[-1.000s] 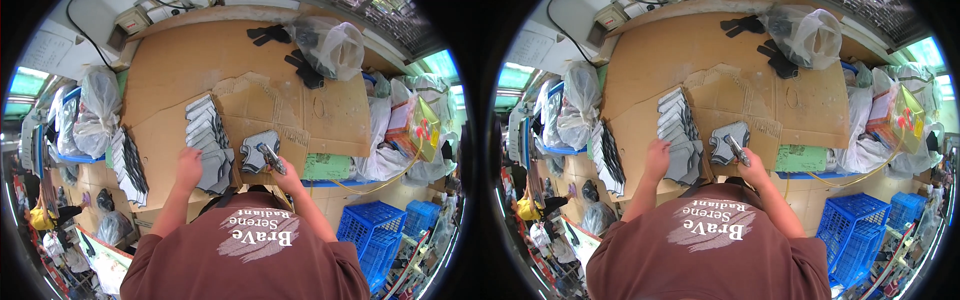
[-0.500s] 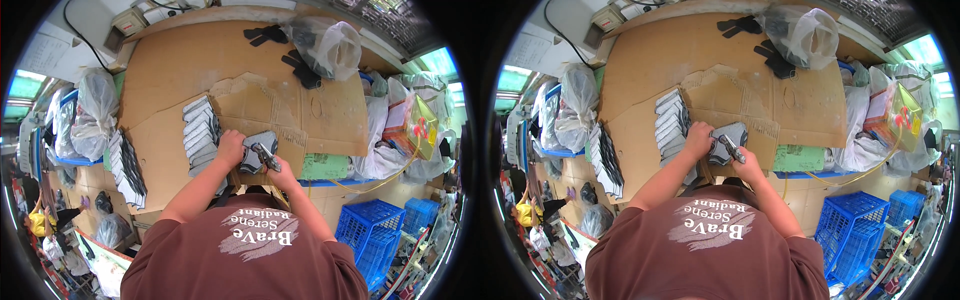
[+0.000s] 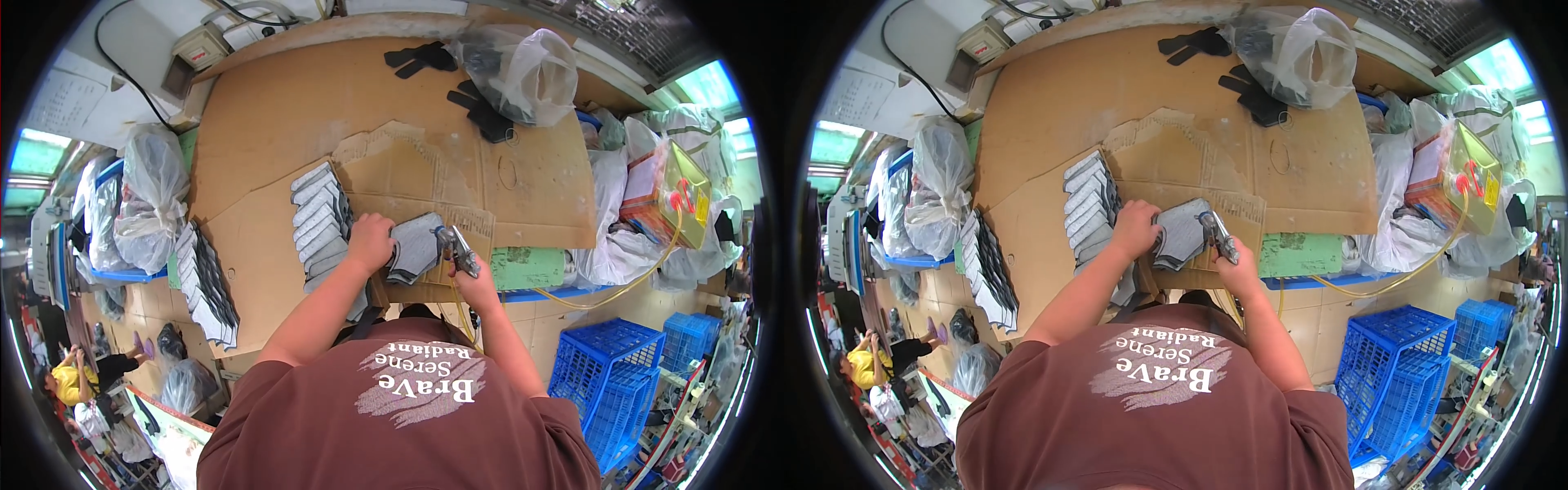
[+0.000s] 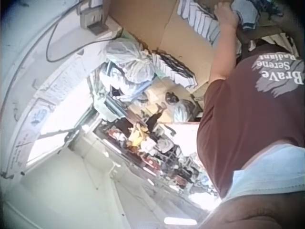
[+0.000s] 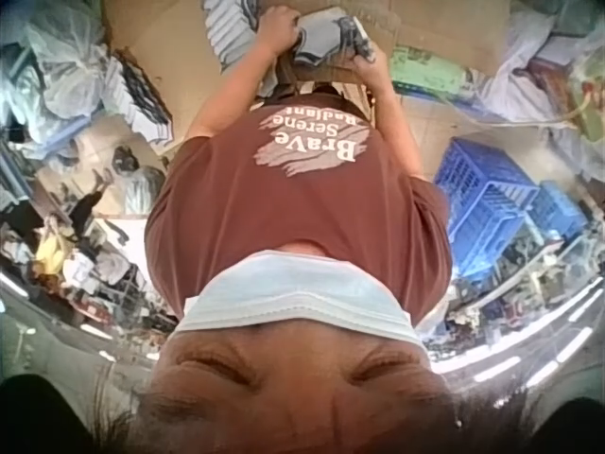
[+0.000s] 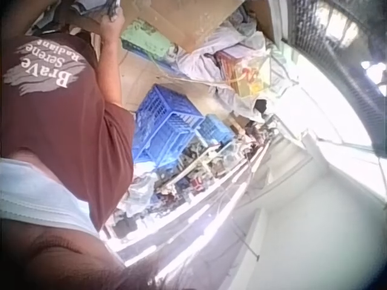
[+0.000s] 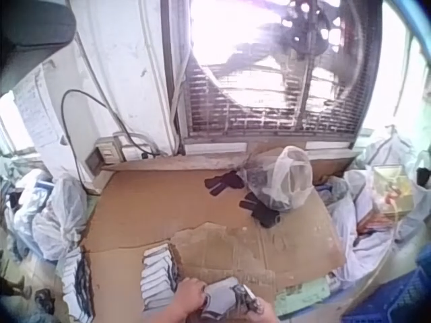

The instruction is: Spraying adhesive onto shoe upper components using a pneumatic spray gun.

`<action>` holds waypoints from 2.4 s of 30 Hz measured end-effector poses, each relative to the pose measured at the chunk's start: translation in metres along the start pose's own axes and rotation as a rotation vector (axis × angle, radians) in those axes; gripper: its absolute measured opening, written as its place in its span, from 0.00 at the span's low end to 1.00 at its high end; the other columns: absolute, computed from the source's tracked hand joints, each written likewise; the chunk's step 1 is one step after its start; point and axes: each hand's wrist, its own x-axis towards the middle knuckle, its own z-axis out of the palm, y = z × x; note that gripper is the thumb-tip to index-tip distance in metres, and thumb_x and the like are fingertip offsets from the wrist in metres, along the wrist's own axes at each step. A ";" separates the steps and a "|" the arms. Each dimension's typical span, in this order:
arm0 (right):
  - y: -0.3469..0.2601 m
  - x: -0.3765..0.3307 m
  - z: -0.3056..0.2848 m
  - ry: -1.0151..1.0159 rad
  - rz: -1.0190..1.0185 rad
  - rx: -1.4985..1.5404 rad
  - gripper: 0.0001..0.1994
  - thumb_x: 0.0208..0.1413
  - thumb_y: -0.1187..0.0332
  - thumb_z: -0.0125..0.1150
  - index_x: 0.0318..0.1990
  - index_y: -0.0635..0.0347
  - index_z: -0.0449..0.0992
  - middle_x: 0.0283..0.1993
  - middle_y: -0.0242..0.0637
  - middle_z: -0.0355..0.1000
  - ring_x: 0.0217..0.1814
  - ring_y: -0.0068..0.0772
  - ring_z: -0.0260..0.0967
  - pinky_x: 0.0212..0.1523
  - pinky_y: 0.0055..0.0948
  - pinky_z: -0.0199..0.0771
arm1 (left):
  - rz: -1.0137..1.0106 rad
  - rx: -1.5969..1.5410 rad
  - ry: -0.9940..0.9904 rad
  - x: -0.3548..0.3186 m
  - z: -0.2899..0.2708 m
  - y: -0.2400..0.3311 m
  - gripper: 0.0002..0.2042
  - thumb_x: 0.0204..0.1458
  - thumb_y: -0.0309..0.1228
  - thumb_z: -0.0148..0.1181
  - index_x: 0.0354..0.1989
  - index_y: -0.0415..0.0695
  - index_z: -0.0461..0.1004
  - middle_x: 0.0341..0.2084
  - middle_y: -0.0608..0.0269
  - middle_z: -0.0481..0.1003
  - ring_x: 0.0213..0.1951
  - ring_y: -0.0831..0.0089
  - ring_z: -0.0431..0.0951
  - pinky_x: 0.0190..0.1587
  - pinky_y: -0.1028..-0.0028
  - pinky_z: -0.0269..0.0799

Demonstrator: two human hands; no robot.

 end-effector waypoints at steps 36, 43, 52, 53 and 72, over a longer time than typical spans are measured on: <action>-0.012 -0.008 0.011 -0.197 -0.098 -0.035 0.10 0.45 0.78 0.47 0.37 0.62 0.70 0.32 0.30 0.68 0.35 0.21 0.61 0.39 0.21 0.61 | -0.627 -0.455 0.305 -0.017 -0.095 -0.126 0.10 0.45 0.23 0.53 0.37 0.34 0.73 0.30 0.55 0.75 0.30 0.64 0.76 0.34 0.71 0.71; -0.008 -0.005 0.019 -0.203 -0.095 -0.050 0.11 0.40 0.79 0.45 0.34 0.62 0.69 0.29 0.32 0.67 0.33 0.22 0.61 0.37 0.21 0.61 | 0.105 -0.034 0.184 -0.016 -0.047 -0.046 0.08 0.39 0.26 0.58 0.30 0.41 0.76 0.31 0.55 0.73 0.38 0.58 0.70 0.42 0.64 0.64; 0.008 -0.003 0.026 -0.179 -0.069 -0.062 0.05 0.40 0.77 0.48 0.28 0.61 0.67 0.23 0.32 0.64 0.26 0.24 0.58 0.30 0.24 0.60 | 0.062 0.115 -0.049 -0.005 -0.002 0.000 0.11 0.34 0.28 0.63 0.30 0.44 0.76 0.28 0.61 0.72 0.37 0.61 0.69 0.39 0.64 0.63; 0.009 -0.003 0.026 -0.174 -0.063 -0.050 0.04 0.40 0.76 0.48 0.27 0.61 0.67 0.22 0.33 0.64 0.25 0.24 0.58 0.29 0.24 0.60 | 0.073 0.119 -0.043 -0.005 -0.002 0.001 0.11 0.34 0.27 0.63 0.30 0.44 0.76 0.27 0.62 0.72 0.36 0.61 0.69 0.39 0.64 0.63; 0.002 -0.004 0.004 -0.018 -0.006 -0.023 0.09 0.41 0.79 0.46 0.32 0.62 0.68 0.25 0.31 0.67 0.28 0.23 0.63 0.33 0.23 0.64 | 0.070 0.103 0.001 -0.005 0.002 -0.002 0.08 0.34 0.28 0.62 0.27 0.46 0.76 0.26 0.62 0.72 0.36 0.62 0.70 0.38 0.64 0.62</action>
